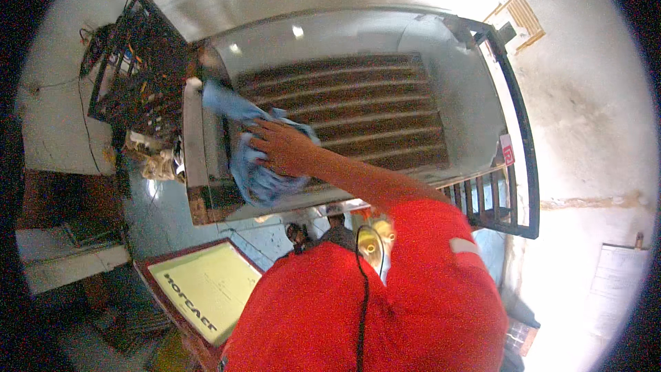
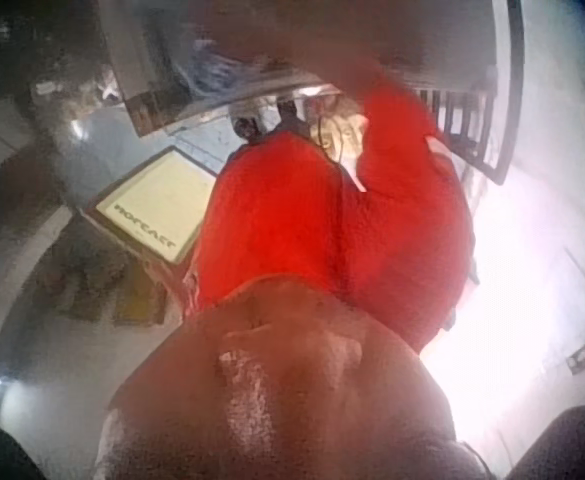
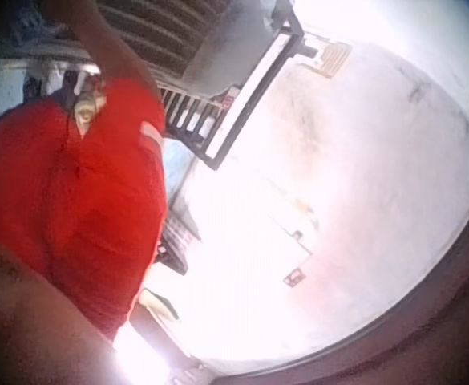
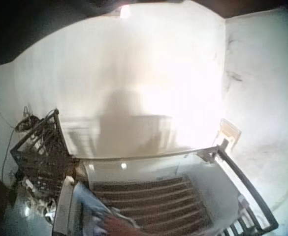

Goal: The person applies a liquid from a bottle onto a screen frame, plugs in an electrical cord, moves containers and a board, wipes a glass surface with a cloth, and positions the screen frame onto the glass station.

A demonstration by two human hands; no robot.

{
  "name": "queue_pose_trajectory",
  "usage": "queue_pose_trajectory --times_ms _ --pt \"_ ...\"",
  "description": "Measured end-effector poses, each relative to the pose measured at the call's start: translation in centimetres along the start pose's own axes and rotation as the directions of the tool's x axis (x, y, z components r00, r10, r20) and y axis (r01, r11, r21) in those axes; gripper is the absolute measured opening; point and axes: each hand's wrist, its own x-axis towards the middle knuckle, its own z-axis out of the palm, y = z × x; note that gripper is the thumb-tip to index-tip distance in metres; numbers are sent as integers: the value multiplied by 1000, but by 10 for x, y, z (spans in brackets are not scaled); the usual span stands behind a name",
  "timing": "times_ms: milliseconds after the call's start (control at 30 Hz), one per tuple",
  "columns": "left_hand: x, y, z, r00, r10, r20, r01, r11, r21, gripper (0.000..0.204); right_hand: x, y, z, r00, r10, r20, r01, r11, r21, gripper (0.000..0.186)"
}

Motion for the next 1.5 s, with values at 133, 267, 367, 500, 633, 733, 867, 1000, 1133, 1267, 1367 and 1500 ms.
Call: queue_pose_trajectory --times_ms 133,267,367,500,633,733,867,1000,1133,1267,1367,1500 --pt "-7 7 -2 989 69 -133 -66 997 27 69 -129 56 -80 847 531 28 -523 842 -131 52" --pt "15 -22 -5 997 66 44 -61 993 -103 69 -179 205 -148 638 498 -587 -760 528 -379 48" --pt "-9 42 -17 998 67 20 -64 993 -97 68 -122 235 -129 785 443 -433 -616 484 -621 33" --pt "4 48 -26 992 121 22 -122 992 41 71 0 165 13 913 361 -189 -405 750 -524 34" --pt "31 6 -16 987 114 112 -116 993 11 72 55 -67 51 868 497 -3 -490 857 157 49" --pt "30 4 -6 989 70 132 -70 998 -3 73 -11 -91 33 940 320 -118 -321 947 14 45" --pt "16 -11 -8 990 125 63 -125 992 -14 70 -152 -10 -60 769 604 -209 -635 760 -143 45" --pt "32 -16 -4 987 140 84 -139 990 -20 71 -270 125 -176 382 799 -464 -920 374 -114 39" --pt "4 40 -17 984 167 60 -170 984 46 73 -267 183 -184 637 551 -539 -701 122 -703 36" --pt "1 24 -26 988 154 32 -155 985 69 73 -139 92 -65 688 533 -493 -724 549 -418 35" --pt "4 7 -13 990 132 51 -135 989 60 74 -129 -39 -68 807 493 -324 -577 775 -257 48" --pt "21 -5 -14 987 133 95 -136 991 19 74 -236 30 -97 717 562 -413 -694 630 -349 46"
